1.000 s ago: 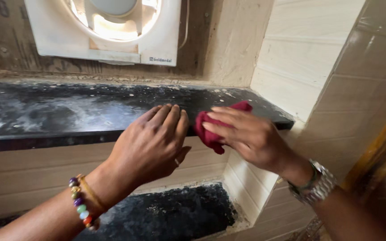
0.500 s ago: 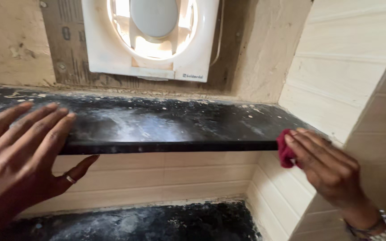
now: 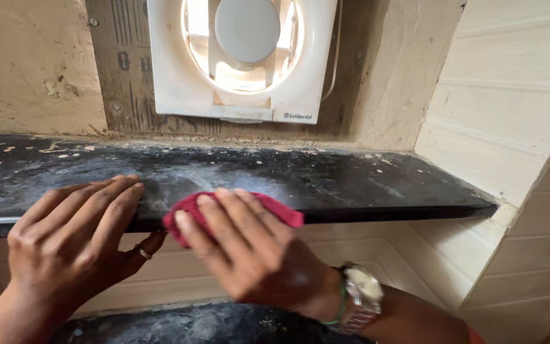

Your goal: The person wipes a black countertop and the tiled area below it with a red cloth. They move the cloth back and forth across the surface to remove dust and debris.

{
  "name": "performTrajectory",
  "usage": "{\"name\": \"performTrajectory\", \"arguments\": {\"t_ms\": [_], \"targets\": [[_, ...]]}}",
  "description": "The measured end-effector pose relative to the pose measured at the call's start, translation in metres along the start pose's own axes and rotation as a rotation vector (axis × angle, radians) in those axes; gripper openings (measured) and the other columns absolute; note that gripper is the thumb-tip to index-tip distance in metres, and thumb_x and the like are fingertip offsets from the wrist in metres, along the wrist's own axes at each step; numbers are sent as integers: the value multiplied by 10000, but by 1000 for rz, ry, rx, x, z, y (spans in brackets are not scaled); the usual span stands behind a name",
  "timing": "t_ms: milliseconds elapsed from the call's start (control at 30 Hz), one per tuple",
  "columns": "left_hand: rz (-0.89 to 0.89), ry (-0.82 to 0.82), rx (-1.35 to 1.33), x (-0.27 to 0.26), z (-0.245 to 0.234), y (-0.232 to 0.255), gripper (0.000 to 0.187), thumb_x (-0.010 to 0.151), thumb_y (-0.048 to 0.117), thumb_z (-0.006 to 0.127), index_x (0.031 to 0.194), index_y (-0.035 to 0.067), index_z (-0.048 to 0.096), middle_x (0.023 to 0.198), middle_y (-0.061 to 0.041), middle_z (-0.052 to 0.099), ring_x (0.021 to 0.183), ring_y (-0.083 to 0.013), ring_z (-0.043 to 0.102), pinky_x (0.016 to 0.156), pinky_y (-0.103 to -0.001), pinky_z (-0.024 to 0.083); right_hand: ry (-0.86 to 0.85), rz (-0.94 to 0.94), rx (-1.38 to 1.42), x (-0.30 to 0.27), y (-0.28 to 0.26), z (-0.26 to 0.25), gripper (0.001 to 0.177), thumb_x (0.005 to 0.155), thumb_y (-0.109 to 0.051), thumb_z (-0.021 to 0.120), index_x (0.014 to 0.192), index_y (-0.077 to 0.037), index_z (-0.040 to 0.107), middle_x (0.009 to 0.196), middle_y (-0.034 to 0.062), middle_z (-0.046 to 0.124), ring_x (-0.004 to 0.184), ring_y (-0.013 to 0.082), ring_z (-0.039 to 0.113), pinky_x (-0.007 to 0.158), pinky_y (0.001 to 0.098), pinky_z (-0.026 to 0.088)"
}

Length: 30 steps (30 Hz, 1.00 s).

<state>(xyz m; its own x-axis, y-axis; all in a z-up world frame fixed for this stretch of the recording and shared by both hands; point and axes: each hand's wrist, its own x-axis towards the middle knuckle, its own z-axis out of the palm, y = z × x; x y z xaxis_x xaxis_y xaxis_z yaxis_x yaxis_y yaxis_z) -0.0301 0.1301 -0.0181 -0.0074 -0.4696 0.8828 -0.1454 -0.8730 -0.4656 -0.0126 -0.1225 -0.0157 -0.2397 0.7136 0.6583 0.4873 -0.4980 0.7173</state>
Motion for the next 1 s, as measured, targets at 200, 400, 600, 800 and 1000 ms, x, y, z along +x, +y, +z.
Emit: {"name": "performTrajectory", "arguments": {"t_ms": [200,400,600,800,1000], "targets": [[16,-34,-28,0,-4,-3,470,744,377,808,1023,10,716,1085,-91,767,968,-226,746,829,-358,564,-12,18,97,2,11,-2,394,977,-158,774,1341,-70,653,1238,197,718,1111,329,728,931,421,637],[-22,23,-62,-4,3,-2,466,758,422,838,973,24,729,1036,-107,772,910,-249,743,793,-363,573,-210,207,-33,-87,66,-49,415,891,-208,741,1272,-66,656,1188,163,728,1089,327,723,874,398,628],[22,26,0,-6,13,-7,557,738,570,820,916,46,757,943,-98,785,854,-236,759,775,-344,591,-631,677,93,-145,146,-106,385,912,-213,655,1295,-214,692,1199,48,766,876,199,767,689,279,631],[37,58,2,-6,14,-9,566,759,578,797,912,36,755,947,-95,783,846,-227,756,770,-339,592,-1104,738,-124,-131,230,-71,464,935,-411,492,1341,-260,659,1037,-1,700,889,152,699,779,336,598],[30,99,-6,-3,10,-7,532,769,537,793,906,25,746,955,-100,777,840,-232,750,756,-334,576,-1151,831,243,-89,227,-3,395,1007,-440,461,1259,-154,566,1075,115,701,970,240,684,870,437,552]]}}
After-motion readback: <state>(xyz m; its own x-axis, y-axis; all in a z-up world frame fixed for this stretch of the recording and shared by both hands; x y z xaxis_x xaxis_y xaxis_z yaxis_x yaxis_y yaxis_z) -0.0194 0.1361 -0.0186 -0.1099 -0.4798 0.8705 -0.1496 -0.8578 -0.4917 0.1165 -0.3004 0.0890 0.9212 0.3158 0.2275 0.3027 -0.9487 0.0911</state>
